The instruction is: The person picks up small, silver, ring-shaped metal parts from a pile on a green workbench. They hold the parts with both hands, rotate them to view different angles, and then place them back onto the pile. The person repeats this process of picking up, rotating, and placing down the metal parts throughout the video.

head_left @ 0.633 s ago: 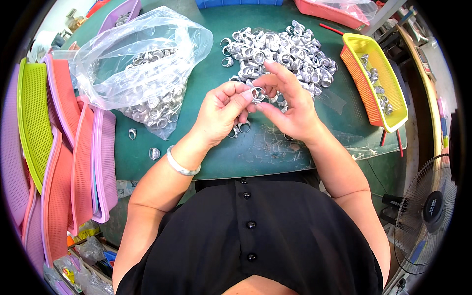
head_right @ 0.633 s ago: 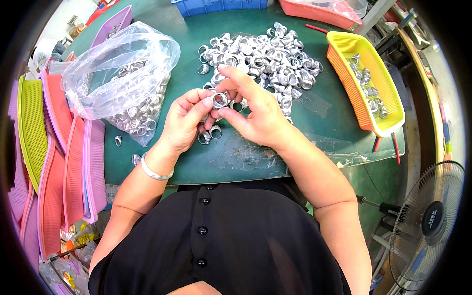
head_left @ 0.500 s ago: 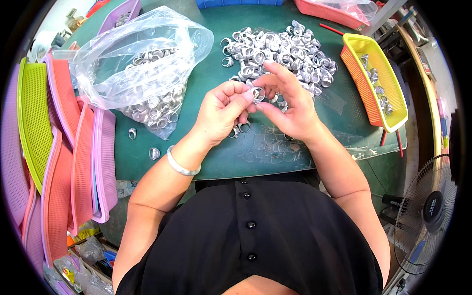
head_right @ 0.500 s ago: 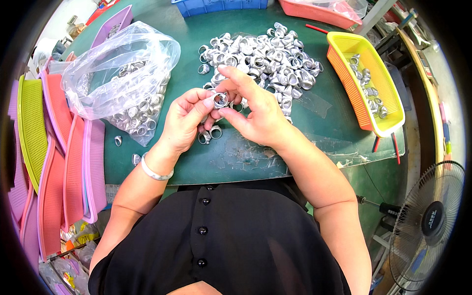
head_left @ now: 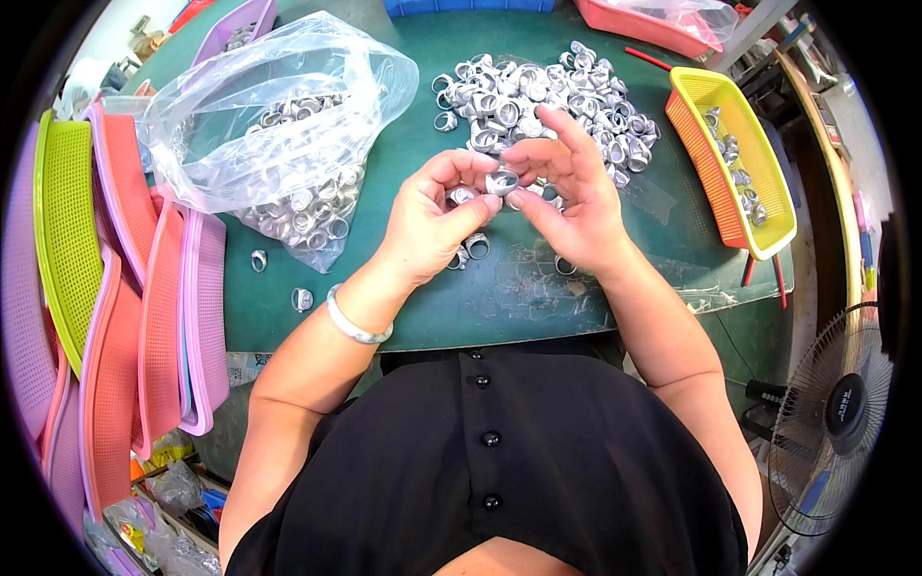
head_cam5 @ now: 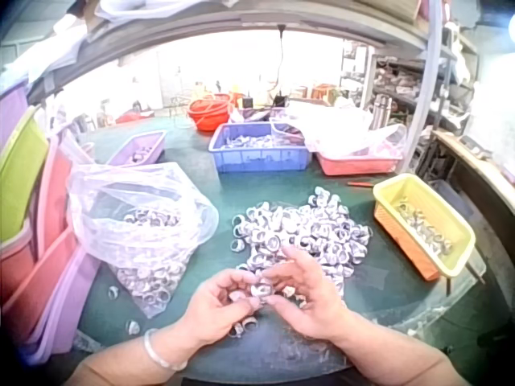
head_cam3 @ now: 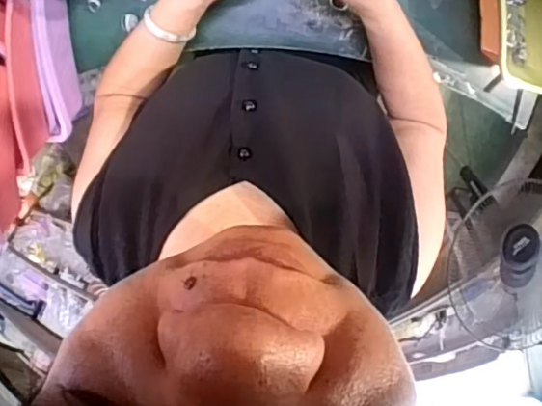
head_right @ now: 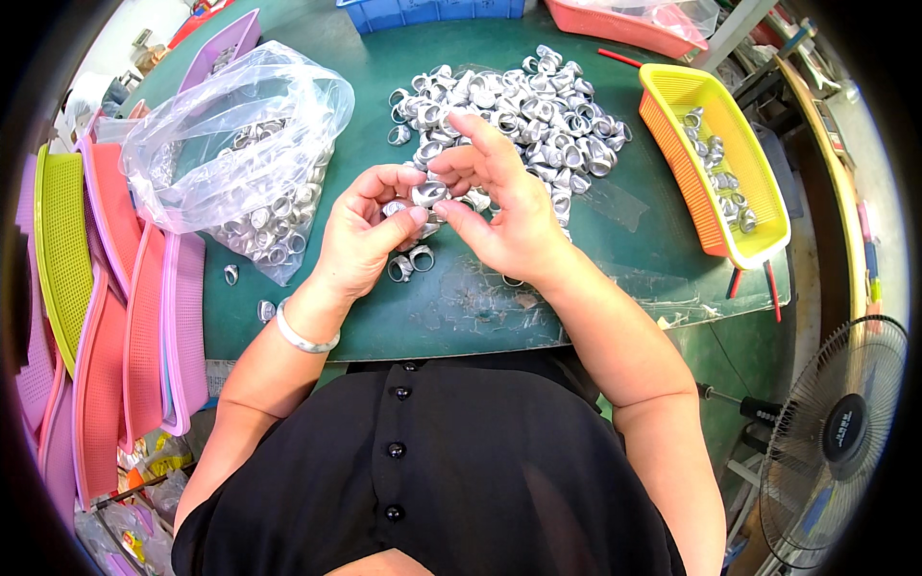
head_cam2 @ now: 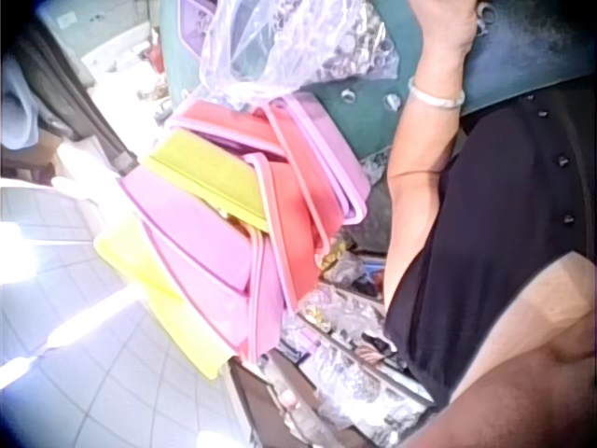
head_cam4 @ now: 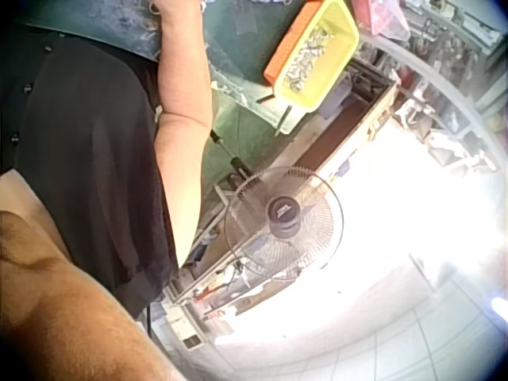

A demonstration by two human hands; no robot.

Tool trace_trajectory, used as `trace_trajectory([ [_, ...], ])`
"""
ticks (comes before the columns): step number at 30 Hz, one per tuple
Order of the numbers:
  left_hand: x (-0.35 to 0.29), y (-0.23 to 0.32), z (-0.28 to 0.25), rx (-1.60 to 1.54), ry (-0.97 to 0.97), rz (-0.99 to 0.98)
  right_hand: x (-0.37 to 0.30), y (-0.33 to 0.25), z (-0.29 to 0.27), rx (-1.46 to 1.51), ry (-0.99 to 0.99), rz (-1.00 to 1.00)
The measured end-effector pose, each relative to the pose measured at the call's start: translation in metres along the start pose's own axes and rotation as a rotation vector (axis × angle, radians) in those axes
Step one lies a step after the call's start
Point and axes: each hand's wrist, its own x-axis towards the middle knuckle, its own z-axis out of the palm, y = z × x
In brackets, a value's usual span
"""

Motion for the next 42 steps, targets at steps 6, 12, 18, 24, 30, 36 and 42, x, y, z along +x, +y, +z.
trace_trajectory([
  [6,0.000,0.001,0.001,-0.008,0.021,0.005,0.001,-0.001,0.001,0.012,0.008,-0.050],
  [12,0.001,0.002,0.006,-0.057,0.055,0.025,0.001,-0.003,0.002,0.047,0.023,-0.063],
  [18,0.002,0.001,-0.006,-0.166,0.004,-0.087,0.001,-0.007,0.000,-0.101,0.042,0.019],
  [24,0.007,0.001,-0.023,-0.659,0.073,-0.139,0.003,-0.005,-0.003,-0.494,-0.295,0.071],
  [30,0.008,-0.001,-0.024,-0.547,0.210,-0.196,0.002,-0.008,0.006,-0.548,-0.377,0.022],
  [36,0.006,0.002,-0.017,-0.339,0.226,-0.202,0.000,-0.007,0.007,-0.569,-0.338,0.032],
  [42,0.003,0.010,-0.006,-0.006,0.167,-0.222,0.002,-0.009,0.000,-0.351,-0.098,-0.002],
])
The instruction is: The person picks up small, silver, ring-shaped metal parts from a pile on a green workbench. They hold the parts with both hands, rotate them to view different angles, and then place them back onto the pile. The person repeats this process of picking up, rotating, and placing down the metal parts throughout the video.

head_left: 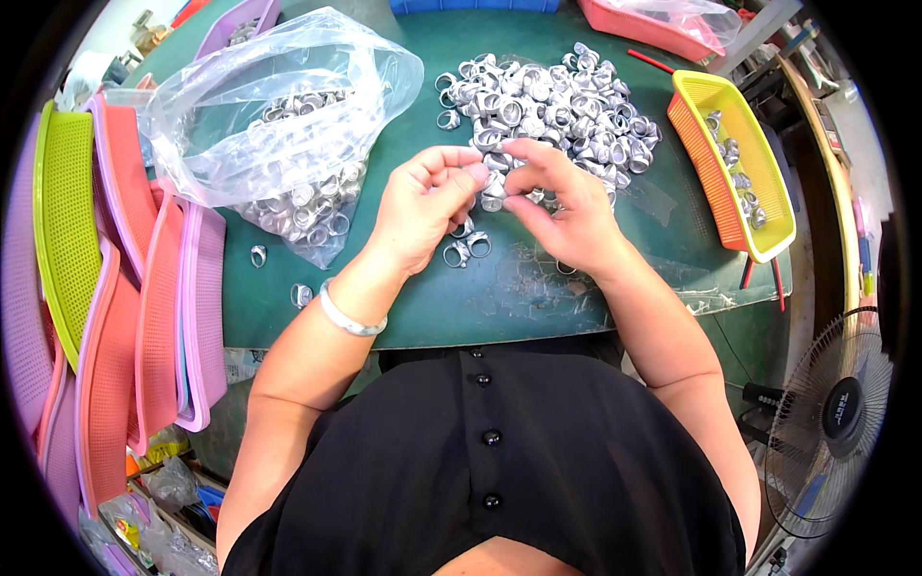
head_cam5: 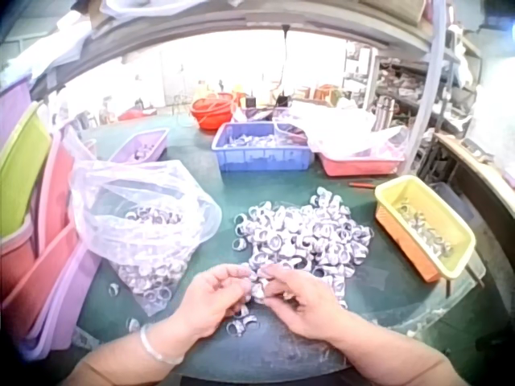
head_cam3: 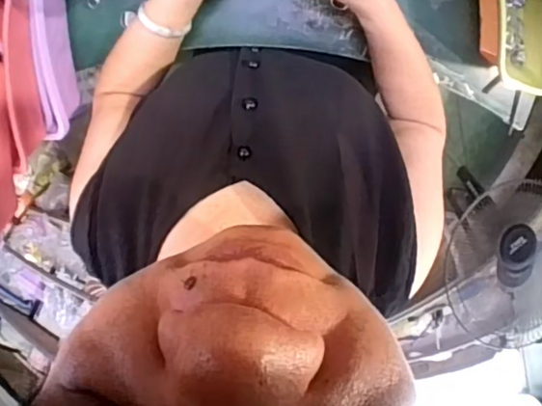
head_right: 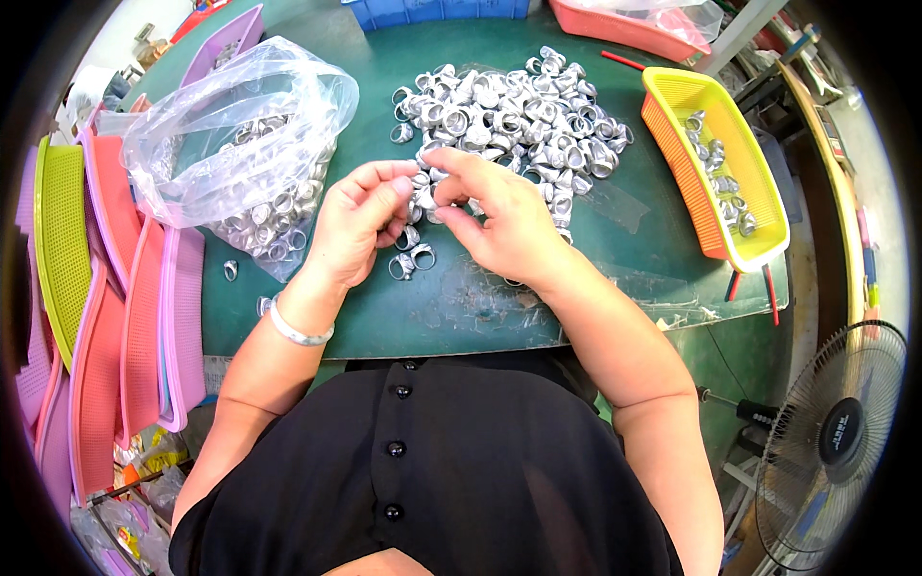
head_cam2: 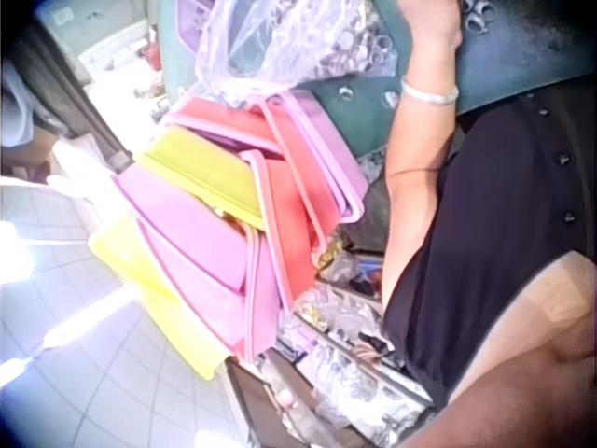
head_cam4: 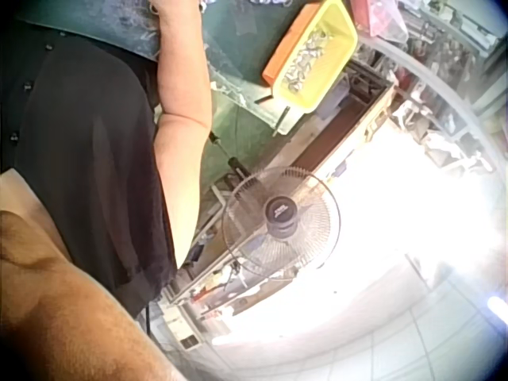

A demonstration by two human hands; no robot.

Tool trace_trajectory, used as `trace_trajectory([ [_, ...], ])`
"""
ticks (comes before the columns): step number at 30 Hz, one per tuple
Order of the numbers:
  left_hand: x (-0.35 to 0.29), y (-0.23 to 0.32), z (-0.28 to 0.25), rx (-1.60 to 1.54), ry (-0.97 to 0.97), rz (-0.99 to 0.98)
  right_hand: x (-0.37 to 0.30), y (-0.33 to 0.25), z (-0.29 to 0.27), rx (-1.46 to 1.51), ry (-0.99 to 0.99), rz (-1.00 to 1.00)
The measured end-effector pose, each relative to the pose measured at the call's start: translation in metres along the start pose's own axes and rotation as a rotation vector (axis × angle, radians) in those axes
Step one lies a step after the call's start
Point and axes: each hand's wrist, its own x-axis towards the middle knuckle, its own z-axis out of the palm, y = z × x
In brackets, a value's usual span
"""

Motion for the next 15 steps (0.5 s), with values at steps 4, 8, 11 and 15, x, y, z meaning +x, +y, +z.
trace_trajectory([
  [4,-0.004,0.000,0.004,0.061,-0.054,-0.021,-0.001,0.001,0.002,0.069,0.045,-0.047],
  [8,-0.001,-0.008,0.004,0.383,-0.026,0.388,0.000,0.000,0.002,0.123,0.047,-0.009],
  [11,-0.002,-0.010,0.004,0.561,0.022,0.596,-0.002,0.004,0.004,0.132,0.055,-0.003],
  [15,-0.003,-0.007,0.005,0.639,0.033,0.686,-0.002,0.007,0.007,0.233,0.055,-0.002],
])
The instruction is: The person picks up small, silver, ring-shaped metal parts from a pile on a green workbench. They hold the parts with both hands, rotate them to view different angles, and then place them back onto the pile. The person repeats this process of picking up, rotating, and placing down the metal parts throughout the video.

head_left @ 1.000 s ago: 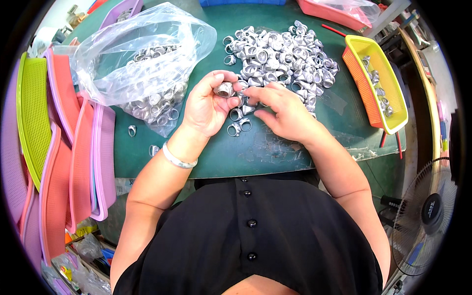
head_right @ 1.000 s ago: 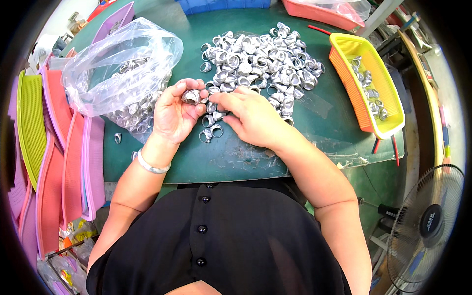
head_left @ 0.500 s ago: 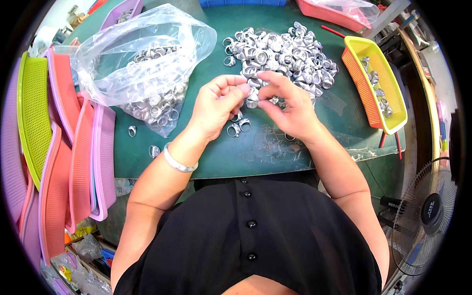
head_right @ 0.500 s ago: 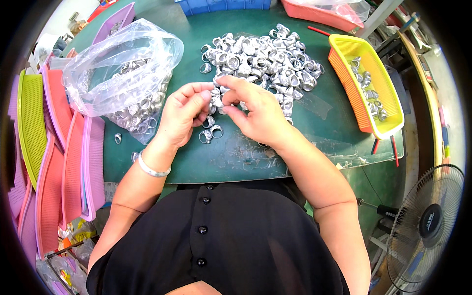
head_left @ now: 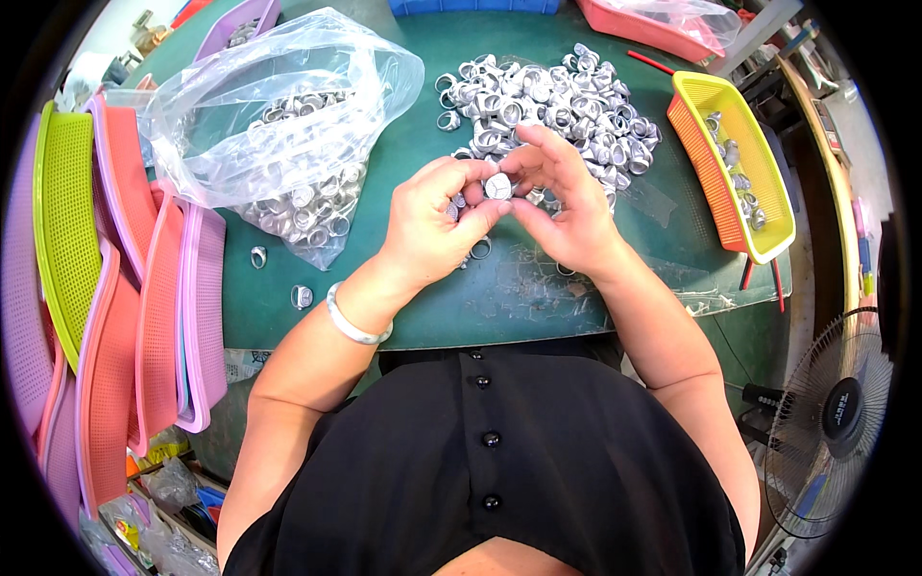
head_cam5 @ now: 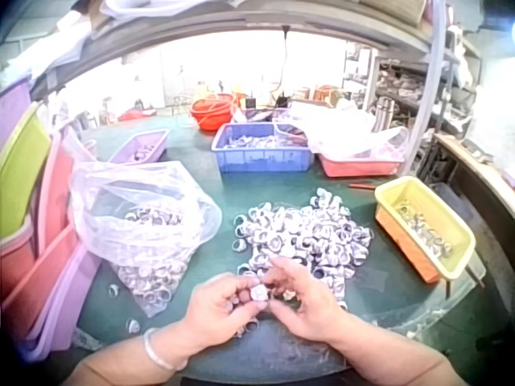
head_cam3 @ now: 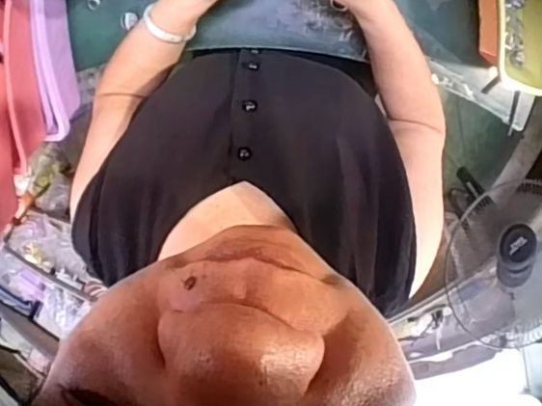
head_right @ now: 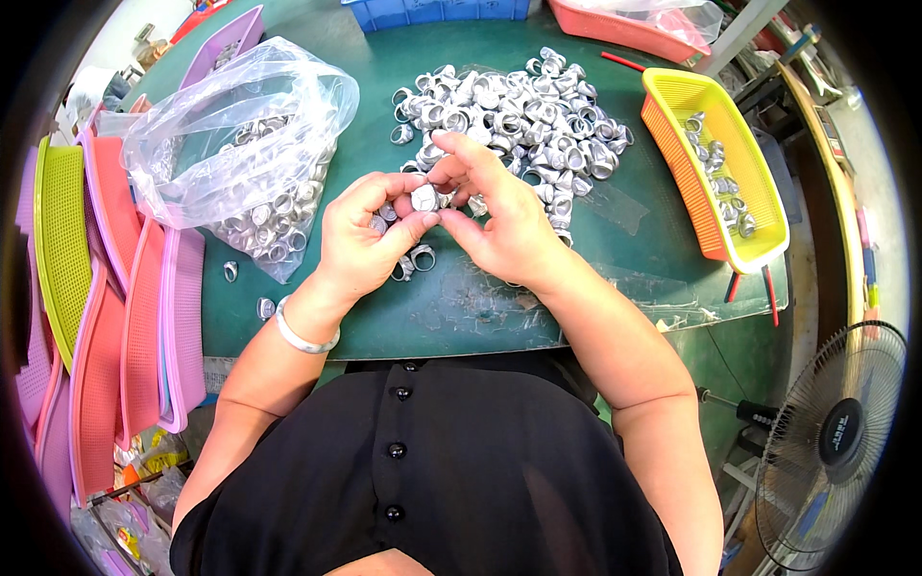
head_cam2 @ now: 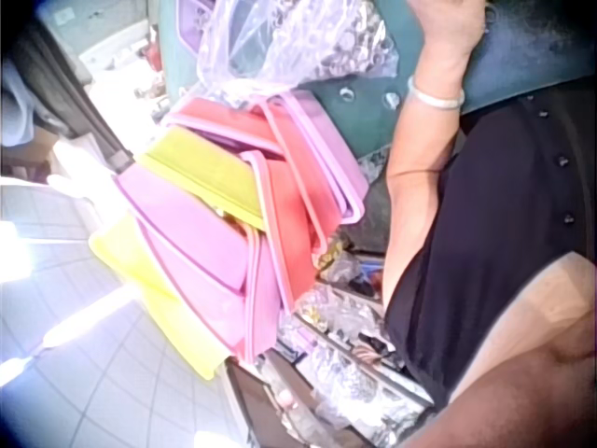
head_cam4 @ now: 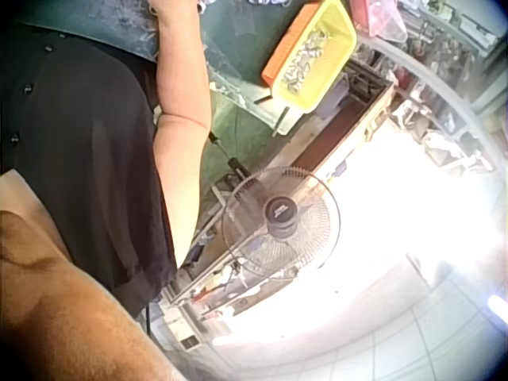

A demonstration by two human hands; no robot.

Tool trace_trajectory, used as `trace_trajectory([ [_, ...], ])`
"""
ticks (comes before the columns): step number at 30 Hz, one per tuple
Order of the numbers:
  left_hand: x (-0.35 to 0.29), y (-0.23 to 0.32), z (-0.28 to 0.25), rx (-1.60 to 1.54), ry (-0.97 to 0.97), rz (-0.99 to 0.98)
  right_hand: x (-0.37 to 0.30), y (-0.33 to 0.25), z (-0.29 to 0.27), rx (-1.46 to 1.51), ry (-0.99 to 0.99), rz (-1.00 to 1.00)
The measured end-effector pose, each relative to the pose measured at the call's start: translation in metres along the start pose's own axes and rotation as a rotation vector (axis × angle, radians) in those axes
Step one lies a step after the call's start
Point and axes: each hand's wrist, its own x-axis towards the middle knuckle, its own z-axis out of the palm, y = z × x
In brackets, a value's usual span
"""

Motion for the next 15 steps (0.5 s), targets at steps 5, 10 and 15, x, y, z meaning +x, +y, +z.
trace_trajectory([
  [5,0.0004,0.0030,-0.0011,0.024,0.007,0.054,-0.0014,0.0019,0.0001,0.076,-0.011,0.029],
  [10,0.0008,0.0051,-0.0020,0.006,-0.003,0.052,-0.0022,0.0035,0.0006,0.108,-0.004,0.018],
  [15,0.0005,0.0027,0.0002,-0.064,0.000,0.021,-0.0022,0.0038,-0.0002,0.078,0.006,0.006],
])
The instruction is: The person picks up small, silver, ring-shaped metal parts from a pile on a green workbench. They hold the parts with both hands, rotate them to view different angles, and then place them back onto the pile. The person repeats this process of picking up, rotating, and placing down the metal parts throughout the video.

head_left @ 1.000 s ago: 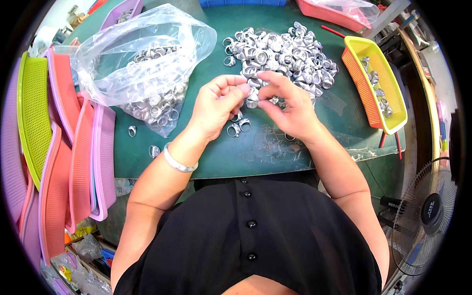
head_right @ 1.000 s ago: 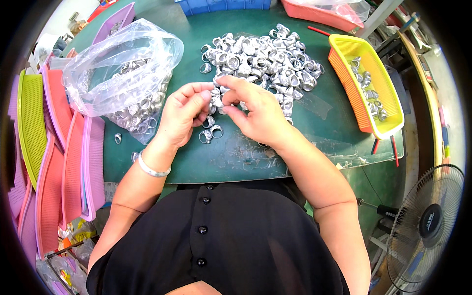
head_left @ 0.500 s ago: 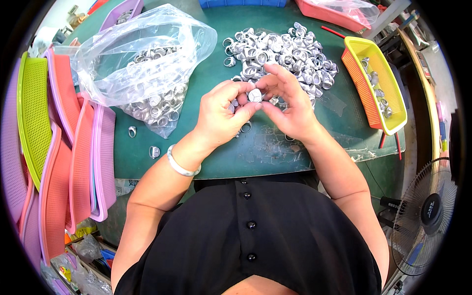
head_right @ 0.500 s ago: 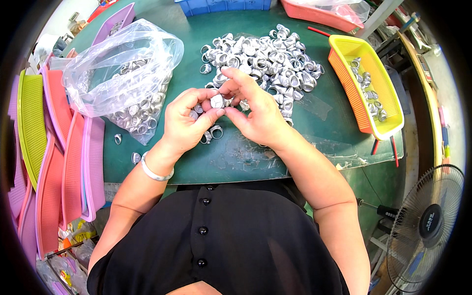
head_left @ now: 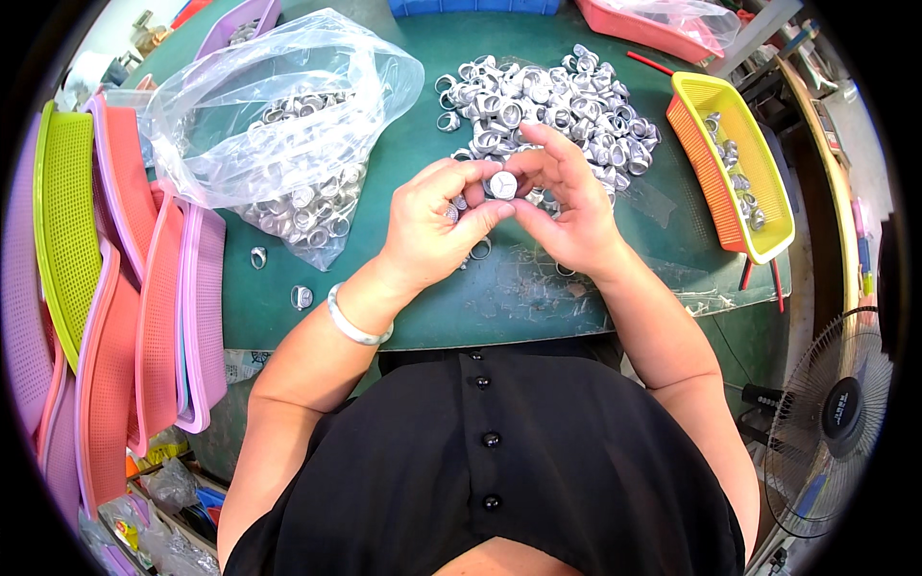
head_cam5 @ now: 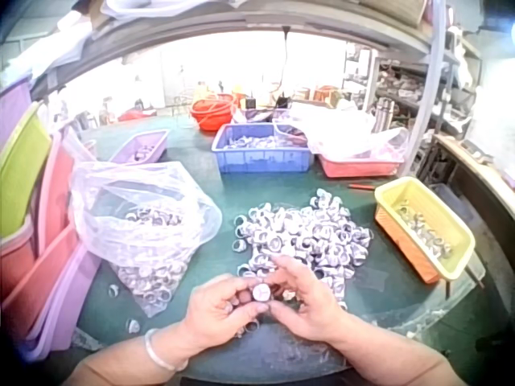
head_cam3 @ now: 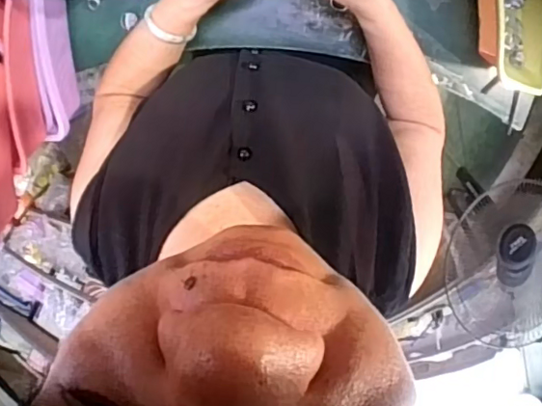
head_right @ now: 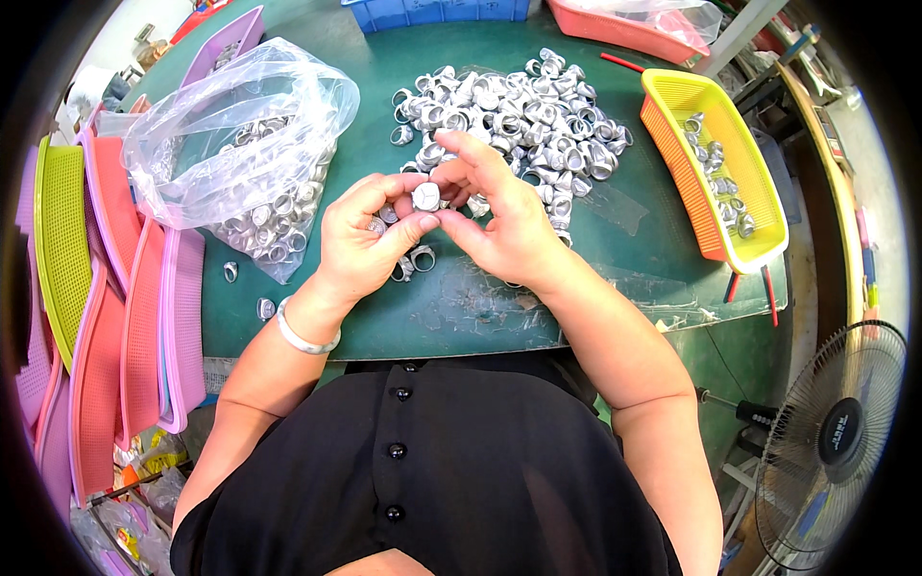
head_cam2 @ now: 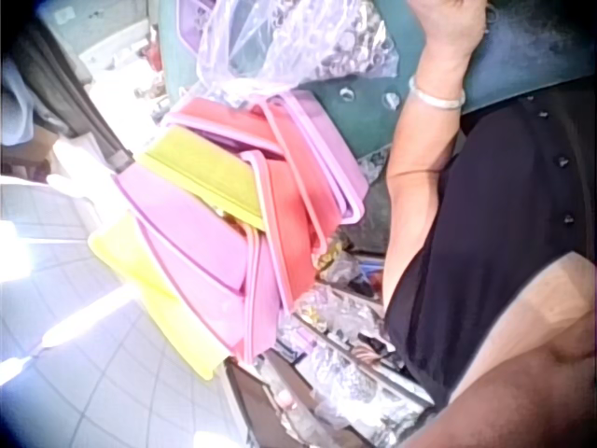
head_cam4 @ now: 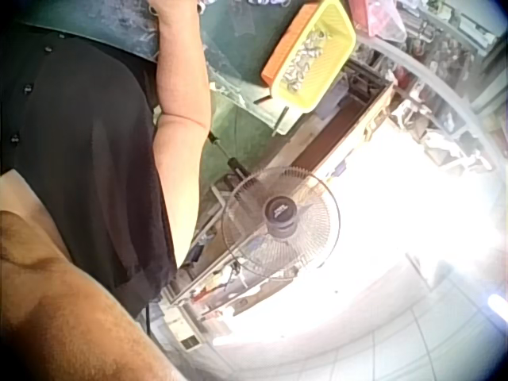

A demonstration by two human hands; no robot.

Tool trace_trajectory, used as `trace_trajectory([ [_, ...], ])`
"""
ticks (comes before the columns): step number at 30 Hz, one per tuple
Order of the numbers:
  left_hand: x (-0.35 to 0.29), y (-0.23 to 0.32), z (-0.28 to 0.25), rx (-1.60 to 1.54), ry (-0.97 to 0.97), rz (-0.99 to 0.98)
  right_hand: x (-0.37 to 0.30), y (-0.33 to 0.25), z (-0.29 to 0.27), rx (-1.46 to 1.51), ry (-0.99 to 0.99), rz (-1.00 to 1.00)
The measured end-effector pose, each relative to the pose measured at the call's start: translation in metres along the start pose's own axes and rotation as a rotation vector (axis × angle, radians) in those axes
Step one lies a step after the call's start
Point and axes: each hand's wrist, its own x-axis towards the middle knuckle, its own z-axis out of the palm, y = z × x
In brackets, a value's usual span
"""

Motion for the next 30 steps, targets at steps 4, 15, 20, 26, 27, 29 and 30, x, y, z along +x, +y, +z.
trace_trajectory([
  [4,-0.002,-0.002,0.000,-0.089,0.012,-0.068,0.002,-0.008,-0.002,-0.151,-0.004,-0.049],
  [15,-0.002,-0.012,-0.002,-0.179,-0.111,-0.082,0.002,-0.005,-0.002,0.011,0.054,-0.022],
  [20,-0.004,-0.011,0.000,-0.273,-0.117,-0.204,0.003,-0.005,-0.002,0.105,0.046,0.009],
  [26,-0.004,-0.009,0.000,-0.347,-0.148,-0.347,0.001,-0.004,-0.002,0.099,0.014,0.032],
  [27,-0.003,-0.009,0.000,-0.361,-0.154,-0.369,0.001,-0.004,-0.001,0.089,0.019,0.029],
  [29,-0.003,-0.008,0.000,-0.399,-0.160,-0.416,0.000,-0.003,0.001,0.070,0.028,0.023],
  [30,-0.003,-0.007,0.000,-0.423,-0.161,-0.440,0.000,-0.003,0.001,0.066,0.030,0.024],
])
